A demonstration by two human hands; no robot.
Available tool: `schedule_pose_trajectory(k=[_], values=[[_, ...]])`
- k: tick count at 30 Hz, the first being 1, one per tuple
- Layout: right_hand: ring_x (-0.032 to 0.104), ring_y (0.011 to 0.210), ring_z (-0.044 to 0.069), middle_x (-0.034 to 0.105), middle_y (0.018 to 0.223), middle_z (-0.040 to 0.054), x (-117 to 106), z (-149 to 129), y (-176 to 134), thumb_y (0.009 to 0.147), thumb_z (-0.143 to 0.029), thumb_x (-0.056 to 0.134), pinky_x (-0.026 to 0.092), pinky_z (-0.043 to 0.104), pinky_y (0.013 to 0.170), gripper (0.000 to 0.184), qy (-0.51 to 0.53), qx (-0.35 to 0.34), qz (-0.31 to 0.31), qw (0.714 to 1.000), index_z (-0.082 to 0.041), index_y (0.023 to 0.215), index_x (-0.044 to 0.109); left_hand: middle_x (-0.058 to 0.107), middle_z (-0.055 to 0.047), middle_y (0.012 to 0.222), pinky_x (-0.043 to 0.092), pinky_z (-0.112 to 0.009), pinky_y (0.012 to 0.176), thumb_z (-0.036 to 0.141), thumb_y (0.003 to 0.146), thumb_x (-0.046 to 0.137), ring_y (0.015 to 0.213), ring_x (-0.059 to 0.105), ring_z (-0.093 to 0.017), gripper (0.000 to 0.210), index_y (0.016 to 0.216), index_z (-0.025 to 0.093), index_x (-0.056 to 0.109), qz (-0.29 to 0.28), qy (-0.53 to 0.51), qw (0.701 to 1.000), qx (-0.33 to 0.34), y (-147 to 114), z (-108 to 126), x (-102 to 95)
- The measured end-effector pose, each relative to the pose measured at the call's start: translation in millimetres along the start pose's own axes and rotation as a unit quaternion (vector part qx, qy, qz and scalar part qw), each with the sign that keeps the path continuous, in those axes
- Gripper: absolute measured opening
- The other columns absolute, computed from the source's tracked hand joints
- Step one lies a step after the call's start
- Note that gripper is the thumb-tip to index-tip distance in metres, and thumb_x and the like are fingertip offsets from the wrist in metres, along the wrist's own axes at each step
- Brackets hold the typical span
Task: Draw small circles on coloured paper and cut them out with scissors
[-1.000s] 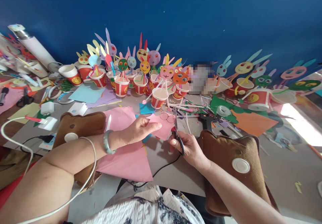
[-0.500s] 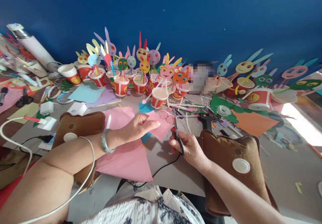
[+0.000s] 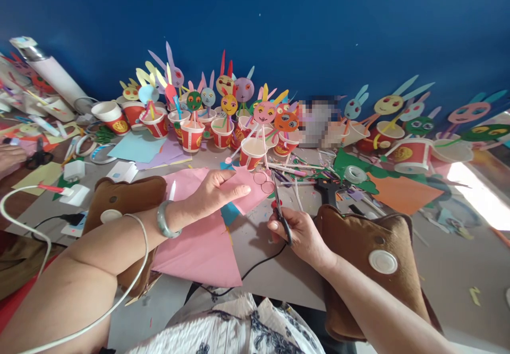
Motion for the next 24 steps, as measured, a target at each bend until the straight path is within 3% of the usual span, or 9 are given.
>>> schedule_pose_trajectory(k=[5,11,15,16,18,21,24], values=[[0.053,0.049,0.014,0.062,0.049,0.0009,0,1,0,0.078,-0.066,0.066,0.041,0.026,0.05,0.049,0.007,0.01,0.002,1.0,-0.019,0.064,0.059,0.06,0.0,0.069,0.04,-0.025,0.066,0.042,0.079,0.07,0.07,0.052,-0.013,0.028,0.073,0.015,0.065,0.015,0.012,1.0,-0.001,0,6,-3.3],[0.052,0.049,0.015,0.062,0.05,0.001,1,2,1,0.078,-0.066,0.064,0.04,0.027,0.051,0.05,-0.003,0.013,-0.001,1.0,-0.019,0.064,0.058,0.053,0.003,0.065,0.037,-0.024,0.064,0.042,0.076,0.075,0.066,0.045,-0.01,0.031,0.066,0.015,0.061,0.042,-0.01,0.999,-0.002,2,4,-5.8],[0.052,0.05,0.015,0.062,0.05,0.0014,0,3,1,0.079,-0.067,0.064,0.039,0.027,0.052,0.05,-0.003,0.013,0.008,1.0,-0.019,0.065,0.058,0.056,0.003,0.071,0.039,-0.023,0.066,0.047,0.069,0.08,0.068,0.048,-0.009,0.036,0.081,0.017,0.065,0.056,-0.143,0.988,-0.019,6,-7,-5.7],[0.052,0.05,0.015,0.062,0.05,0.0014,-1,2,1,0.079,-0.067,0.063,0.038,0.027,0.052,0.05,-0.002,0.008,0.015,1.0,-0.019,0.064,0.058,0.056,0.003,0.07,0.04,-0.023,0.065,0.052,0.068,0.08,0.067,0.049,-0.01,0.042,0.085,0.017,0.065,0.038,-0.184,0.982,-0.027,6,-9,-3.4],[0.052,0.05,0.014,0.062,0.05,0.0015,-4,2,1,0.081,-0.067,0.061,0.038,0.027,0.052,0.051,-0.007,-0.007,0.036,0.999,-0.019,0.063,0.059,0.058,0.001,0.068,0.044,-0.025,0.066,0.061,0.068,0.077,0.066,0.055,-0.012,0.051,0.091,0.017,0.065,-0.052,-0.235,0.97,-0.04,5,-11,6.6],[0.051,0.051,0.014,0.063,0.051,0.0021,-8,1,2,0.084,-0.066,0.058,0.038,0.027,0.054,0.052,-0.02,-0.027,0.066,0.997,-0.019,0.062,0.06,0.068,-0.007,0.087,0.048,-0.029,0.068,0.061,0.07,0.075,0.07,0.064,-0.016,0.057,0.105,0.017,0.063,-0.196,-0.239,0.949,-0.063,-2,-9,23.1],[0.051,0.051,0.014,0.064,0.052,0.0022,-8,1,2,0.085,-0.065,0.058,0.038,0.027,0.053,0.051,-0.025,-0.03,0.066,0.997,-0.019,0.062,0.06,0.069,-0.011,0.104,0.05,-0.027,0.068,0.05,0.071,0.079,0.071,0.065,-0.014,0.051,0.106,0.015,0.063,-0.227,-0.215,0.945,-0.099,-7,-11,30.2]])
Point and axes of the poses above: each hand's wrist, its own y-axis towards the middle knuckle, its own x-axis out of the palm, z = x × y, the point moved 5 cm from there along y, towards the middle knuckle
